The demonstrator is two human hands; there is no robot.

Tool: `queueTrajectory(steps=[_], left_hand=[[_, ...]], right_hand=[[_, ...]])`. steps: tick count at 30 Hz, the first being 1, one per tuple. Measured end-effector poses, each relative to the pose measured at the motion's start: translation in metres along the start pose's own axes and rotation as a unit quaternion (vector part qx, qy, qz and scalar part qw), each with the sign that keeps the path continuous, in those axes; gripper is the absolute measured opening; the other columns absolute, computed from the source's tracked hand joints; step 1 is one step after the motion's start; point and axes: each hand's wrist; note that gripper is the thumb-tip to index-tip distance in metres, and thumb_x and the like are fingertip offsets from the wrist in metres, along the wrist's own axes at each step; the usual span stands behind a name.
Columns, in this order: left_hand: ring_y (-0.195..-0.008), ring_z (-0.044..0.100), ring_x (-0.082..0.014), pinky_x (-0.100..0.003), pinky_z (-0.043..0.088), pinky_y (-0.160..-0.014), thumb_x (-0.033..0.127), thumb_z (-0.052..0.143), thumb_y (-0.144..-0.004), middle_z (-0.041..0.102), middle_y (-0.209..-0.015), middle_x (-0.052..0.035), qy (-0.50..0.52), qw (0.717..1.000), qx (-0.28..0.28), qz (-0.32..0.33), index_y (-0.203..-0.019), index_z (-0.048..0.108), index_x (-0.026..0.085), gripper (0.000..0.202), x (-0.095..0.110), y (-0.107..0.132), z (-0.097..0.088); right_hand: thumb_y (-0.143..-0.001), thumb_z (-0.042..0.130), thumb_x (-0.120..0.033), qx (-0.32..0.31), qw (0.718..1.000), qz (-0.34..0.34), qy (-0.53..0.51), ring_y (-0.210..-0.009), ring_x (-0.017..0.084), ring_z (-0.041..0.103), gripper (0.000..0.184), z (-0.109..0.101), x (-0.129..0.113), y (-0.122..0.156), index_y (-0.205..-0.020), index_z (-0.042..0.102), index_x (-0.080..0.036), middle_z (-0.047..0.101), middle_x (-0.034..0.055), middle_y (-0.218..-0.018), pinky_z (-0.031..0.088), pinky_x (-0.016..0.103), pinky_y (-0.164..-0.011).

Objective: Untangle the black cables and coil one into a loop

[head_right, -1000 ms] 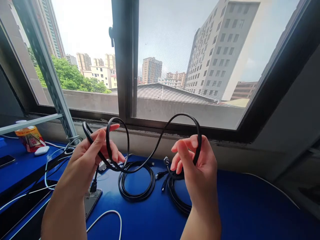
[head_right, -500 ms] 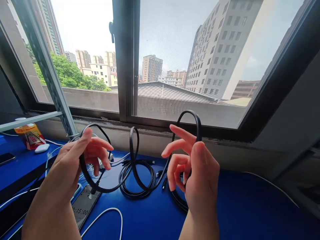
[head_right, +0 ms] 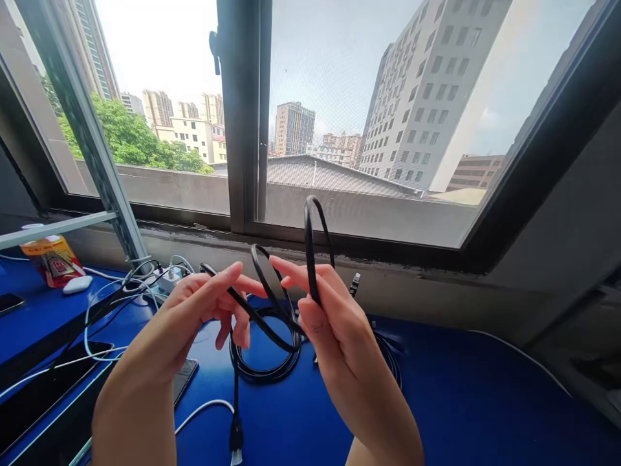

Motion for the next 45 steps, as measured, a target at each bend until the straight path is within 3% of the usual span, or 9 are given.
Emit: queueTrajectory(steps=[5, 10, 20, 25, 28, 31, 35, 42, 45], left_hand=[[-0.038, 0.05, -0.0097, -0.017, 0.031, -0.036, 0.054, 0.053, -0.084, 0.056, -0.04, -0.0012, 0.034, 0.999, -0.037, 0.0, -0.085, 0.077, 0.016, 0.045, -0.003, -0.008, 0.008], [-0.037, 0.047, -0.0084, -0.017, 0.031, -0.037, 0.059, 0.052, -0.082, 0.053, -0.04, -0.0002, 0.028, 0.999, -0.015, 0.004, -0.087, 0.077, 0.016, 0.051, -0.007, -0.013, 0.015], [-0.038, 0.047, -0.0082, -0.019, 0.033, -0.038, 0.065, 0.045, -0.083, 0.057, -0.042, -0.0049, -0.039, 0.998, -0.011, 0.051, -0.039, 0.055, 0.016, 0.066, -0.011, -0.018, 0.02], [-0.038, 0.048, -0.0089, -0.021, 0.039, -0.045, 0.049, 0.054, -0.085, 0.057, -0.041, 0.0006, -0.095, 0.991, 0.017, 0.092, -0.07, 0.073, 0.017, 0.04, -0.007, -0.01, 0.017], [-0.052, 0.057, -0.013, -0.026, 0.048, -0.061, 0.044, 0.065, -0.079, 0.06, -0.05, 0.0026, -0.11, 0.973, 0.121, 0.165, -0.095, 0.072, 0.02, 0.03, -0.004, -0.005, 0.011], [-0.088, 0.064, -0.0184, -0.031, 0.048, -0.086, 0.04, 0.078, -0.066, 0.07, -0.083, -0.0012, -0.142, 0.935, 0.22, 0.238, -0.11, 0.065, 0.024, 0.048, -0.005, -0.007, 0.005], [-0.113, 0.057, -0.0216, -0.032, 0.045, -0.094, 0.036, 0.08, -0.061, 0.067, -0.111, -0.0043, -0.136, 0.963, 0.152, 0.175, -0.115, 0.061, 0.026, 0.059, -0.014, -0.022, 0.003], [-0.091, 0.065, -0.0189, -0.027, 0.051, -0.077, 0.037, 0.066, -0.077, 0.071, -0.083, -0.0008, 0.01, 0.986, 0.131, 0.102, -0.079, 0.069, 0.024, 0.014, -0.029, -0.043, 0.019], [-0.074, 0.067, -0.0183, -0.029, 0.051, -0.073, 0.043, 0.056, -0.084, 0.06, -0.054, -0.0006, 0.057, 0.985, 0.117, 0.11, -0.043, 0.05, 0.023, 0.046, -0.03, -0.043, 0.02]], right_hand=[[-0.093, 0.039, -0.059, 0.035, 0.997, 0.056, 0.032, -0.051, 0.008, 0.045, 0.051, 0.004, -0.001, -0.006, -0.124, 0.063, -0.027, 0.065, 0.0032, -0.086, 0.043, 0.02, -0.047], [-0.072, 0.073, -0.052, 0.033, 0.995, 0.048, 0.076, -0.045, 0.007, 0.045, 0.063, 0.008, -0.003, -0.009, -0.128, 0.059, -0.027, 0.057, -0.005, -0.061, 0.039, 0.017, -0.039], [-0.084, 0.063, -0.034, 0.057, 0.993, 0.026, 0.103, -0.073, 0.014, 0.066, 0.038, 0.004, -0.005, -0.004, -0.122, 0.061, -0.032, 0.069, -0.0004, -0.086, 0.053, 0.021, -0.058], [-0.084, 0.062, -0.034, 0.169, 0.971, 0.029, 0.165, -0.075, 0.017, 0.066, 0.032, 0.003, 0.002, -0.01, -0.116, 0.064, -0.03, 0.069, 0.0017, -0.086, 0.055, 0.029, -0.066], [-0.085, 0.061, -0.035, 0.225, 0.957, 0.025, 0.183, -0.088, 0.021, 0.066, 0.026, 0.0, 0.004, -0.01, -0.109, 0.067, -0.028, 0.07, 0.0039, -0.093, 0.056, 0.035, -0.076], [-0.085, 0.062, -0.036, 0.255, 0.956, 0.009, 0.148, -0.088, 0.021, 0.067, 0.023, 0.0, 0.003, -0.008, -0.106, 0.068, -0.028, 0.07, 0.0043, -0.099, 0.056, 0.035, -0.076], [-0.086, 0.062, -0.03, 0.302, 0.949, -0.02, 0.089, -0.083, 0.021, 0.069, 0.018, 0.007, -0.005, -0.004, -0.104, 0.066, -0.029, 0.069, 0.0032, -0.102, 0.056, 0.033, -0.067], [-0.085, 0.065, -0.026, 0.332, 0.94, -0.073, 0.035, -0.071, 0.016, 0.067, 0.016, 0.013, -0.004, -0.004, -0.099, 0.062, -0.03, 0.069, 0.0008, -0.093, 0.055, 0.03, -0.062], [-0.083, 0.067, -0.034, 0.3, 0.953, -0.043, -0.001, -0.061, 0.014, 0.062, 0.028, 0.008, 0.002, -0.006, -0.109, 0.058, -0.031, 0.067, -0.0007, -0.08, 0.052, 0.028, -0.056]])
Point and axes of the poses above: each hand's wrist, its own y-axis away from the middle knuckle, its own z-axis out of the palm, x = y × z
